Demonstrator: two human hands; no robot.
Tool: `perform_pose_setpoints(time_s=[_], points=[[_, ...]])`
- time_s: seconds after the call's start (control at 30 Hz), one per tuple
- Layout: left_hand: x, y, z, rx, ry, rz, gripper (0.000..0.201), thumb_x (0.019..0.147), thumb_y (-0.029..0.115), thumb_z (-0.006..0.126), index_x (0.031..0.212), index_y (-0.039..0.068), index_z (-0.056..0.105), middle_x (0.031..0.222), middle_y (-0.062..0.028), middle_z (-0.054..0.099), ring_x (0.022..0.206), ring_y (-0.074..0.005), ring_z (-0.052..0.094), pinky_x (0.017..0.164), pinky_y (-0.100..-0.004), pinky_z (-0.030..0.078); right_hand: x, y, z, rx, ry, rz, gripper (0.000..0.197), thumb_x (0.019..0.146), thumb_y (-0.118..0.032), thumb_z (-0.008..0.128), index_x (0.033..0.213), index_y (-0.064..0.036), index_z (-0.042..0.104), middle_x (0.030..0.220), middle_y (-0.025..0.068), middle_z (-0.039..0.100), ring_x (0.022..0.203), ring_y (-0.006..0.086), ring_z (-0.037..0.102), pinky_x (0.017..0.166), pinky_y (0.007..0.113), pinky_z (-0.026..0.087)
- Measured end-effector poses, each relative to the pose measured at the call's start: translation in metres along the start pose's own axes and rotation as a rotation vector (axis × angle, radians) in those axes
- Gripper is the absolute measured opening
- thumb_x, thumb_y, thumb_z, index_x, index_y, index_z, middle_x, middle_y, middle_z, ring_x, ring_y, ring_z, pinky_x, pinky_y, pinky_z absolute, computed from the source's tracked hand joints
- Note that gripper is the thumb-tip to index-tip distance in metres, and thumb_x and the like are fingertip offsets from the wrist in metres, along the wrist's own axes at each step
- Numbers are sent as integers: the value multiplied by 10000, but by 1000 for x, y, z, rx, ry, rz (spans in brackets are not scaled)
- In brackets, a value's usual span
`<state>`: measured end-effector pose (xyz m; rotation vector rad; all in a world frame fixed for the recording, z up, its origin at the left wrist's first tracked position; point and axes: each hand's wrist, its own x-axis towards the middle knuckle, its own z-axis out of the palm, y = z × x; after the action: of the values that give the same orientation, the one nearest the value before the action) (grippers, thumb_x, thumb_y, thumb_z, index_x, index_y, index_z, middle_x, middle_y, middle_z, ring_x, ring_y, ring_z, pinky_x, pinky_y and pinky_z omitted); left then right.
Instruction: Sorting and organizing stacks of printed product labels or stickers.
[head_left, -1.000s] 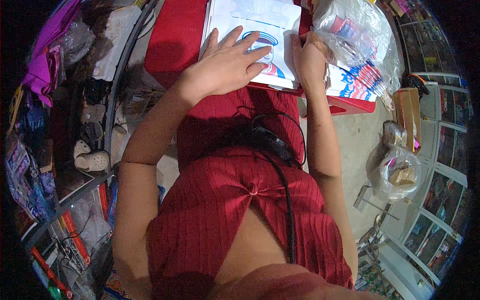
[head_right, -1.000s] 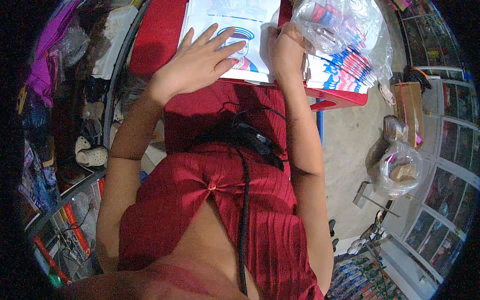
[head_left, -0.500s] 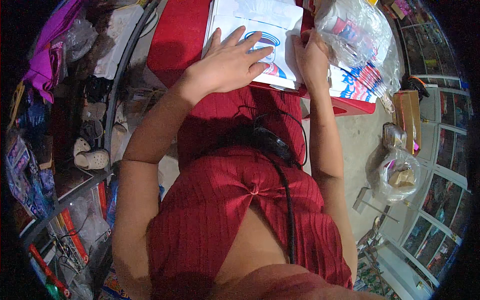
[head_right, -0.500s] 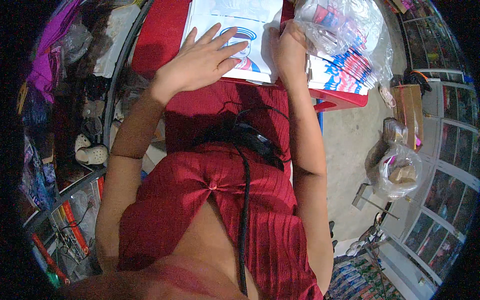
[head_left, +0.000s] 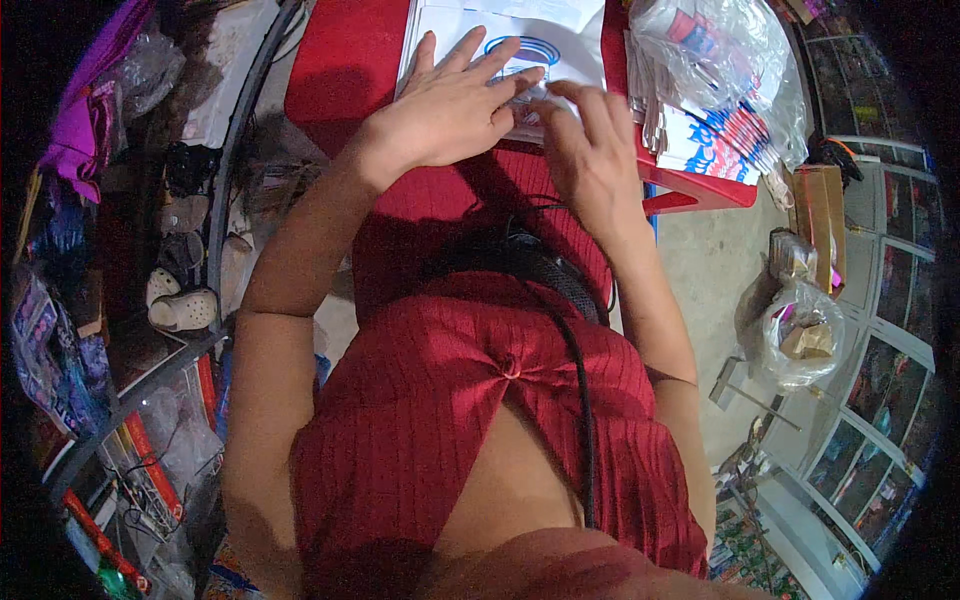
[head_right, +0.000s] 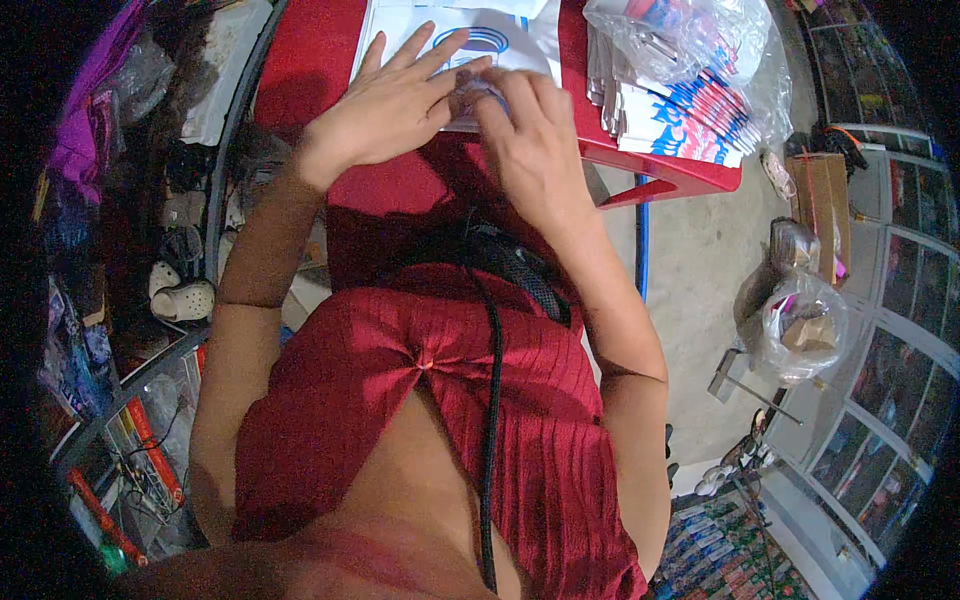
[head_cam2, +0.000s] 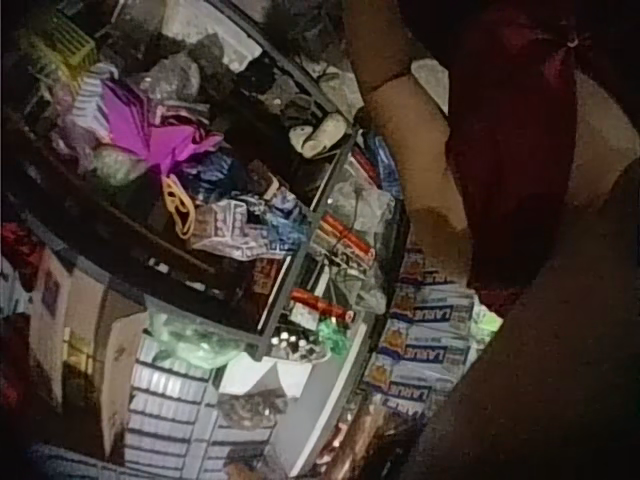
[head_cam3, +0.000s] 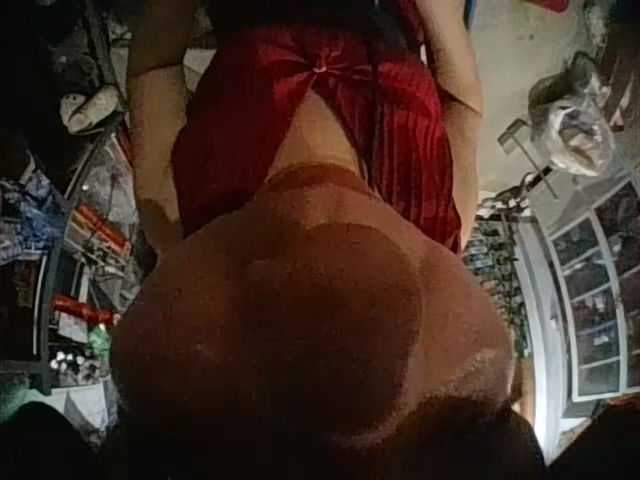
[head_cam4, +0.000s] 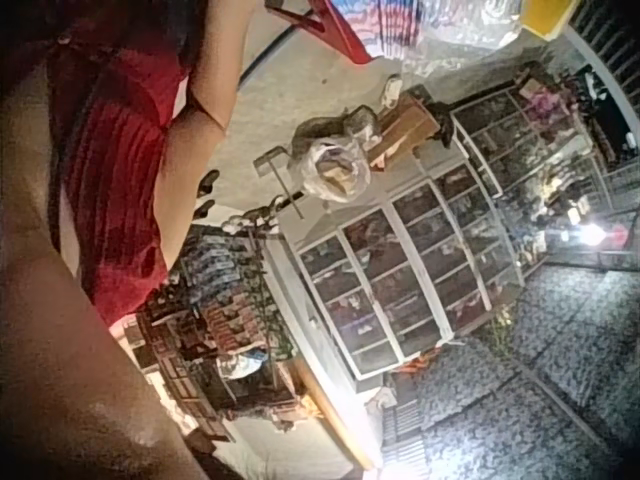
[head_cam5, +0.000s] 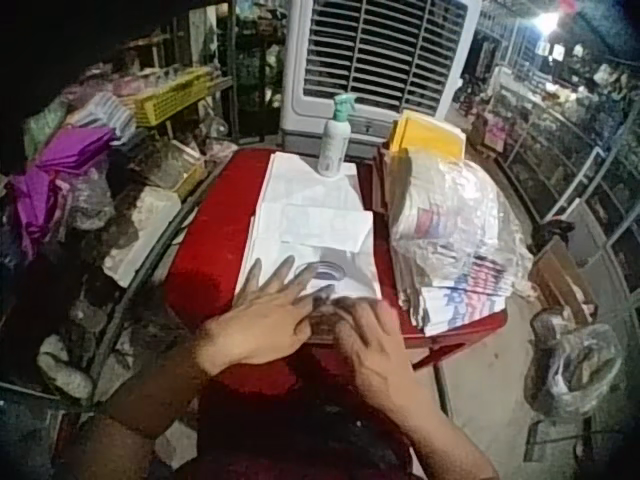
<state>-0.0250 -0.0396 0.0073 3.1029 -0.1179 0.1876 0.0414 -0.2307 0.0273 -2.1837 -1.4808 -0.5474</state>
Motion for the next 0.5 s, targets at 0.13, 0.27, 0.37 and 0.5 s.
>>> perform_pose_setpoints(time_s=[0.13, 0.27, 0.37, 0.5], points=[[0, -1, 6, -1, 19, -12, 515, 1026, 322, 404, 1537, 317, 342, 1624, -76, 261, 1495, -354, 218, 1171, -641, 160, -10, 2, 11, 123, -77, 30, 332, 807, -49, 677, 1138, -51, 655, 1198, 108, 637, 1050, 316, 599, 912, 410, 489], [-3, -6, 10, -14, 53, 25, 527, 1030, 322, 410, 1548, 325, 316, 1628, -68, 252, 1498, -345, 208, 1182, -628, 133, -17, 6, 10, 73, -130, 8, 376, 847, -95, 672, 1223, -91, 661, 1244, 113, 637, 1089, 314, 610, 918, 410, 492], [-4, -10, 11, -8, 74, 50, 539, 1030, 327, 417, 1556, 321, 301, 1631, -65, 247, 1502, -338, 199, 1185, -625, 122, -20, 4, 7, 8, -163, -23, 411, 878, -123, 649, 1290, -123, 642, 1257, 115, 634, 1106, 310, 607, 934, 423, 487], [-5, -11, 12, 1, 64, 55, 544, 1031, 326, 417, 1561, 310, 293, 1630, -69, 247, 1506, -329, 186, 1190, -616, 108, -19, -3, 11, -46, -155, -43, 407, 878, -134, 591, 1278, -72, 636, 1250, 142, 626, 1105, 319, 610, 955, 452, 475]])
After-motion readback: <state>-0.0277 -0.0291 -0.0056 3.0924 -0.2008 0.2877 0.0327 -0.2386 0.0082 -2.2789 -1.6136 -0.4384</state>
